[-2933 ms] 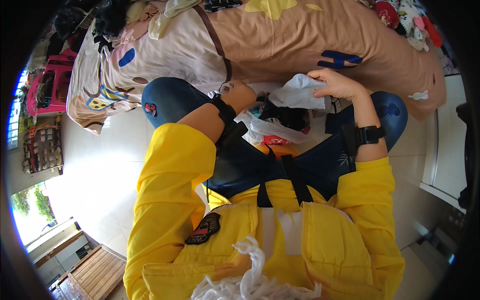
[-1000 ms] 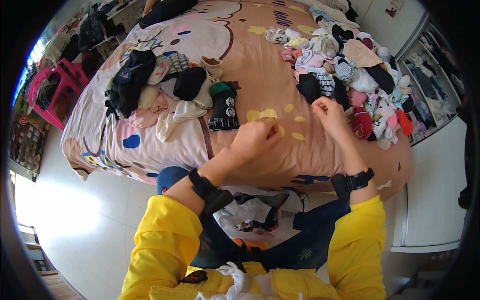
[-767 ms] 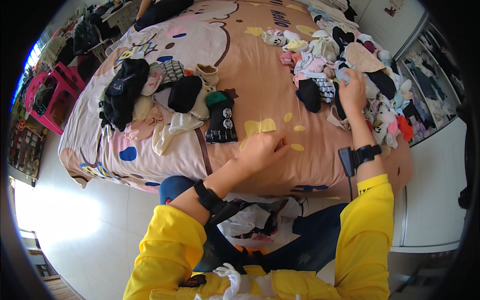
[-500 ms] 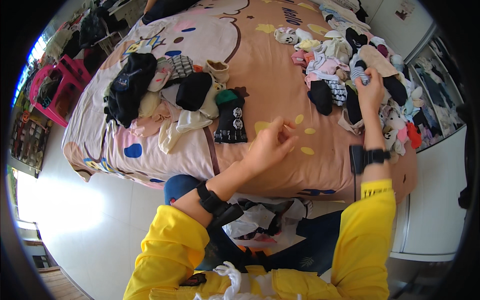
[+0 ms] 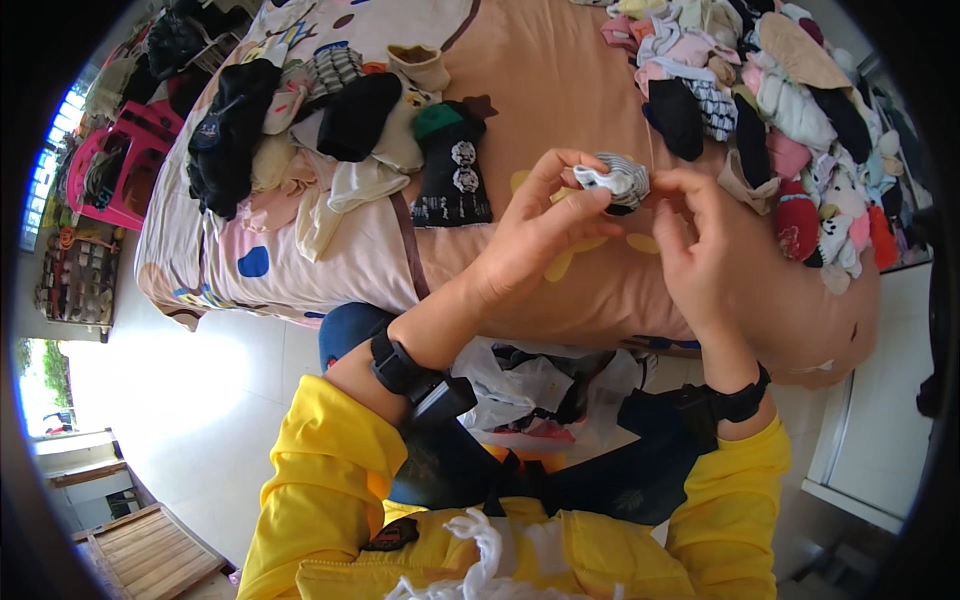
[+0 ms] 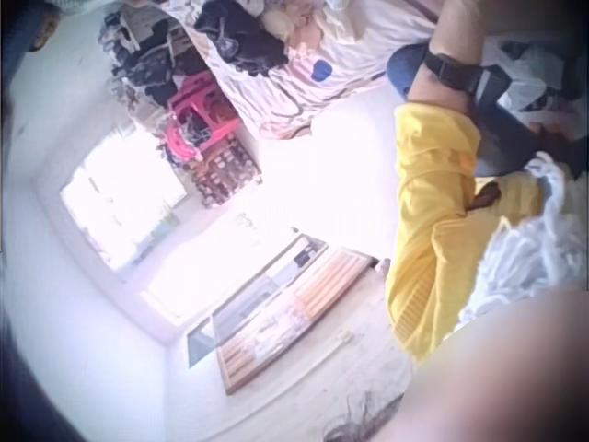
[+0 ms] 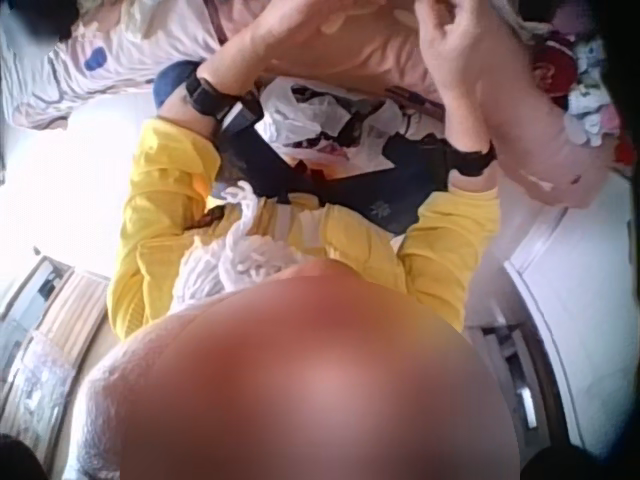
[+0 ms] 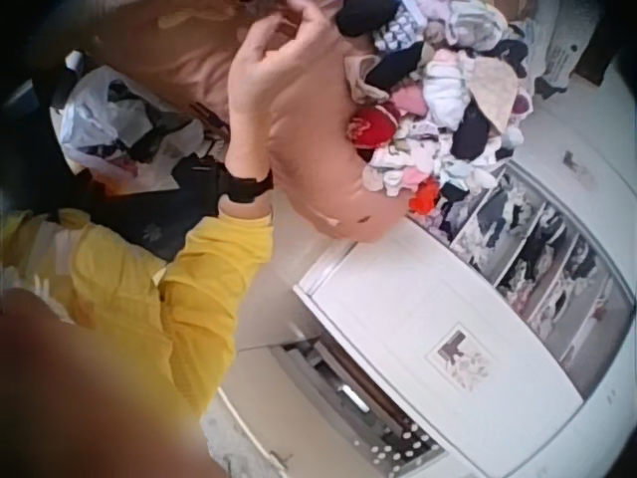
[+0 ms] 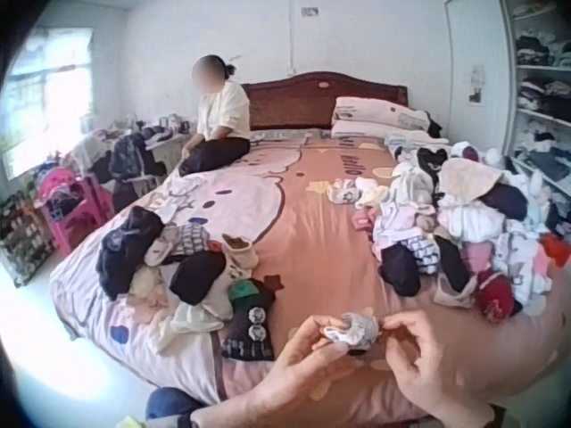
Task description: The person sits on the floor and folds various socks one by one, placing each folded pair into a plastic bag. The socks include different colors and patterns, and the person handles them individually before stacking them.
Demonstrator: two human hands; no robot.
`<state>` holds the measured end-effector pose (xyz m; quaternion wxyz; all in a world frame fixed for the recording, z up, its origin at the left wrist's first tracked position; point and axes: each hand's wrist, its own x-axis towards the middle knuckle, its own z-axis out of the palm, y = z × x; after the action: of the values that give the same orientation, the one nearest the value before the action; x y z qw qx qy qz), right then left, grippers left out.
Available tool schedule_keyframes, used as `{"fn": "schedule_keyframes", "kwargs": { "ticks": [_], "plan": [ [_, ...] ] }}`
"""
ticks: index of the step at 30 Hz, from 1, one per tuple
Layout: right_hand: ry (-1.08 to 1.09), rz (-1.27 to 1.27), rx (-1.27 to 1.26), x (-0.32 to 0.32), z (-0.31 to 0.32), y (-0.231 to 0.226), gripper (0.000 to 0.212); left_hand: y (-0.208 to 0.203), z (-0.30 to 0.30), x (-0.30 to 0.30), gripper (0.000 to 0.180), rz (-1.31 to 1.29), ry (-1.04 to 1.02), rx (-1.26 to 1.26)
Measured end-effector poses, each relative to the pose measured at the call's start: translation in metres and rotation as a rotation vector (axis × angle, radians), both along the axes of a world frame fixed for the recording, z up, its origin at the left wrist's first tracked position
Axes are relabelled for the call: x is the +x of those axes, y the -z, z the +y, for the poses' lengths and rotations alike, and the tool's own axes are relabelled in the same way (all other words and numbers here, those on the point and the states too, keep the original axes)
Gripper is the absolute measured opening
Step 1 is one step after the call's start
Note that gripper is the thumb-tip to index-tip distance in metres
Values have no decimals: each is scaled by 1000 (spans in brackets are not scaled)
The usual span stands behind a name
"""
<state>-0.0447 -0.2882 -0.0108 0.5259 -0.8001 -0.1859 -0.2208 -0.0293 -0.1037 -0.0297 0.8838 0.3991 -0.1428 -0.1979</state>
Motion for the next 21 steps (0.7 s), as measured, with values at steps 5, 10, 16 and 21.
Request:
{"fn": "schedule_keyframes", "kwargs": {
  "ticks": [5, 10, 16, 21],
  "plan": [
    [-52, 231, 98, -7, 1, 1, 17, 10, -6, -3, 23, 47, 20, -36],
    [-9, 245, -30, -9, 4, 7, 30, 13, -8, -9, 24, -118, -134, 254],
    [40, 114, -159, -11, 10, 15, 38, 22, -22, -14, 19, -159, -383, 279],
    [38, -88, -341, -15, 13, 12, 26, 25, -19, -17, 16, -341, -437, 486]
  ]
}}
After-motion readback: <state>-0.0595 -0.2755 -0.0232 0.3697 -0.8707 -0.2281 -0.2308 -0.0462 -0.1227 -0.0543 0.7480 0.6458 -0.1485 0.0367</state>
